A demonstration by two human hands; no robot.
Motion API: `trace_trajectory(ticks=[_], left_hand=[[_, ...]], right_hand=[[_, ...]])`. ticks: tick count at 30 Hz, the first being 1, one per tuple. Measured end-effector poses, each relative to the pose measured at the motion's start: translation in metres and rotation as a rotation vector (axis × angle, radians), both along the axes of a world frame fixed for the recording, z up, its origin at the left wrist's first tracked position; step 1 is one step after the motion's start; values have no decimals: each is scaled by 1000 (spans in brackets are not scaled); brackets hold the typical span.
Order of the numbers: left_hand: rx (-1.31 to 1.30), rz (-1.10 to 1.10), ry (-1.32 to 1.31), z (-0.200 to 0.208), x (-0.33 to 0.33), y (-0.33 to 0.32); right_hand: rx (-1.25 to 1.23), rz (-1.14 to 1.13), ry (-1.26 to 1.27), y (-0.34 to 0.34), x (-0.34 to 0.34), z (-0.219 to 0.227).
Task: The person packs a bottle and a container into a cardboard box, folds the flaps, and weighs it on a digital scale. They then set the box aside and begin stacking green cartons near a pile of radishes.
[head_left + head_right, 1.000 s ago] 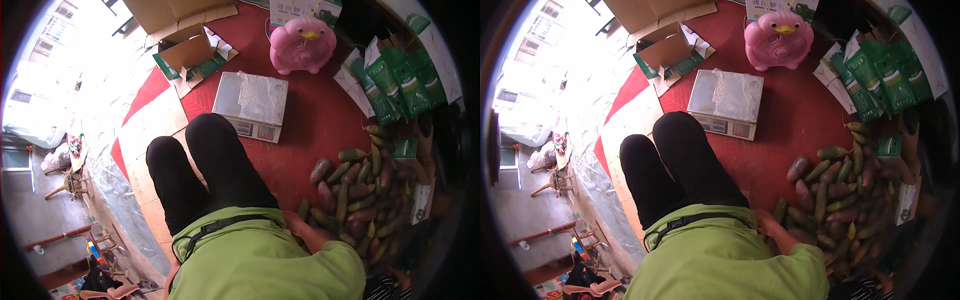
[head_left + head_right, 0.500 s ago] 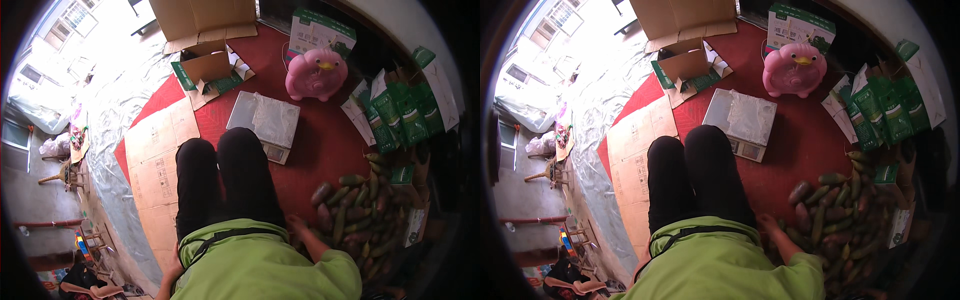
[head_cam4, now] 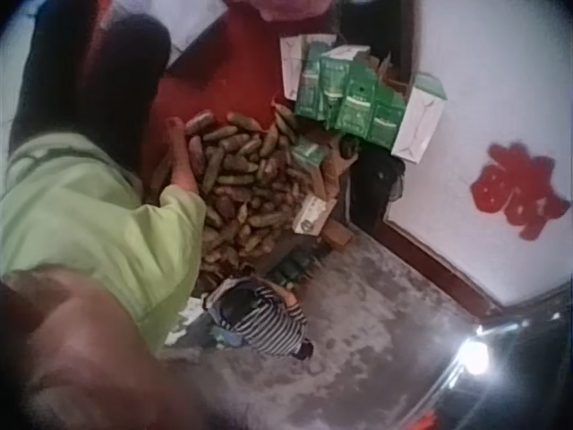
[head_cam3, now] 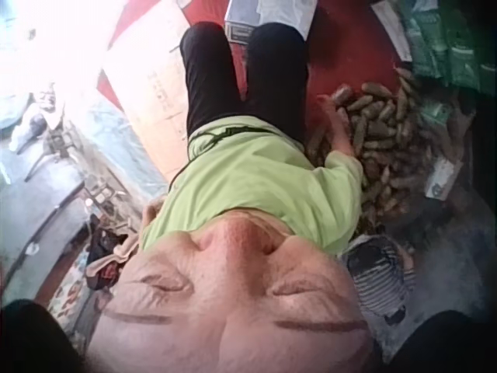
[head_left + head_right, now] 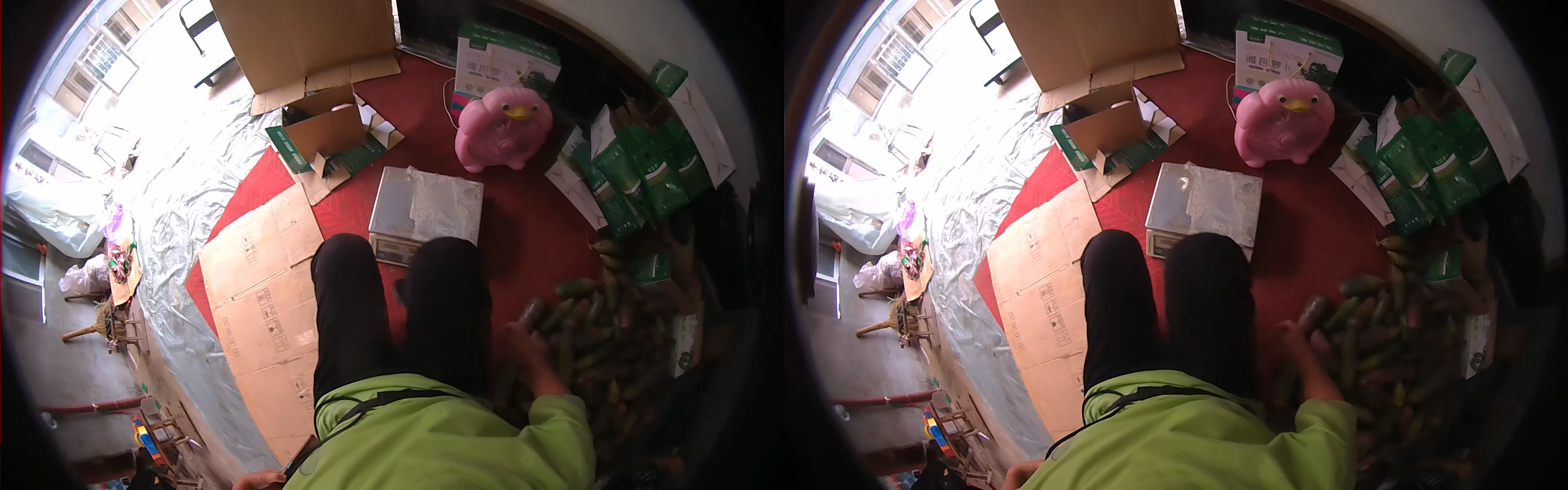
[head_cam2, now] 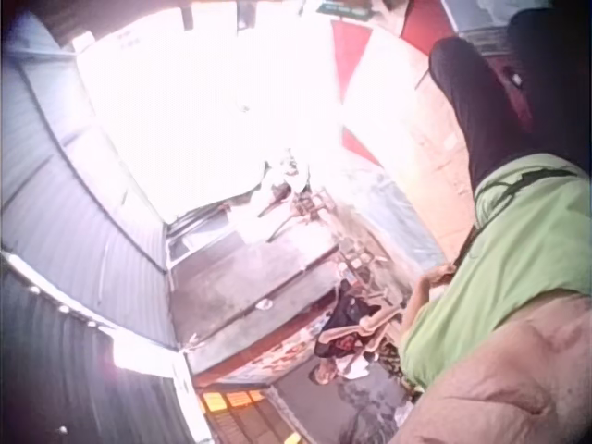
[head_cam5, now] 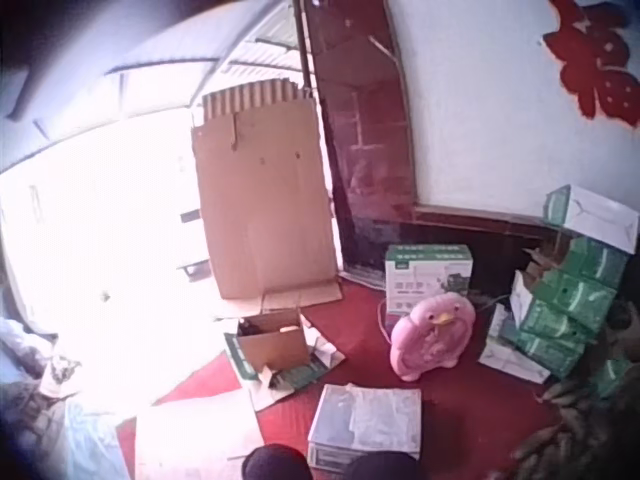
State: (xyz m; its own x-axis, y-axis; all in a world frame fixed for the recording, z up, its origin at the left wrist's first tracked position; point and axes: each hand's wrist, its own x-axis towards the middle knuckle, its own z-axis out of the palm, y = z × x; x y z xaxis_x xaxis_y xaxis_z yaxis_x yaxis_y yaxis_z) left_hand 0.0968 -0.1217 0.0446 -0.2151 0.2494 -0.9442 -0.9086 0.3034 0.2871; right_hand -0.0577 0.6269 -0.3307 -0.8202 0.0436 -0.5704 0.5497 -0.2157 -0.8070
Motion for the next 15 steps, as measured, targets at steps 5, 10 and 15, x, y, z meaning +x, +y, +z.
trace_trajectory(ticks=[5,10,15], left_hand=[[36,440,-249,-43,-61,-26],[-79,384,309,-39,-240,-4],[-131,279,719,-43,-482,95]], right_hand=[[51,-116,131,-26,-85,89],[76,-183,264,-60,-136,179],[871,144,125,61,-80,104]])
